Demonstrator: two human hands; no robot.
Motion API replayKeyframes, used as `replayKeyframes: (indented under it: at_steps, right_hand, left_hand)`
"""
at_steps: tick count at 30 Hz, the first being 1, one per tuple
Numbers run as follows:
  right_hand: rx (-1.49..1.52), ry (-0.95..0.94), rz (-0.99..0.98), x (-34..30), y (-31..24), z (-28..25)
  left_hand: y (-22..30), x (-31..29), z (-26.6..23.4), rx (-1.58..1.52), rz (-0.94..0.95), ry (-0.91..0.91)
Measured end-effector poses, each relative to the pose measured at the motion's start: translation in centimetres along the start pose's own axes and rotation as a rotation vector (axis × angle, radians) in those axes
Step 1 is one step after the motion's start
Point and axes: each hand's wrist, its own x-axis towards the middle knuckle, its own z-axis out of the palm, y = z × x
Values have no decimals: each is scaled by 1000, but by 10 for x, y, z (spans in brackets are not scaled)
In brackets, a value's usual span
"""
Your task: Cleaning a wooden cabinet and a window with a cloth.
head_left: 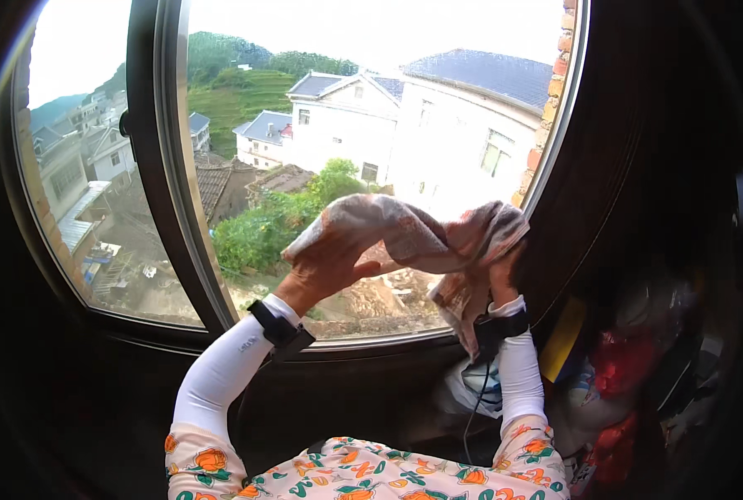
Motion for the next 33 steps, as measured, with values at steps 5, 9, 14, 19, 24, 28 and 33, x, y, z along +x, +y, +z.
replayKeyframes:
  at_steps: [5,9,14,19,24,28,33]
  right_hand:
    - [-890,-201,-784,129,-118,234]
    - [-1271,-387,-1040,69,-108,327]
    - [-1430,-1015,-1244,-89,-21,294]
    - [-285,-957,820,-201,-7,177]
    - [-1170,-1358,-310,-128,-17,134]
    - [-1501,-835,-561,19,-49,180]
    - [-1460,-382,-716,88,-76,331]
  left_hand:
    - [-59,46,-150,734,-194,334]
    - [-80,-12,-143,894,-315,404]
    - [-15,-198,3,346,-710,45]
    - [41,-308,83,-74,-675,-234]
    - [33,-332,75,-46,-619,-417]
    - [-27,-186,-31,320,-367,-3]
    - [-99,-59,-188,699,-325,330]
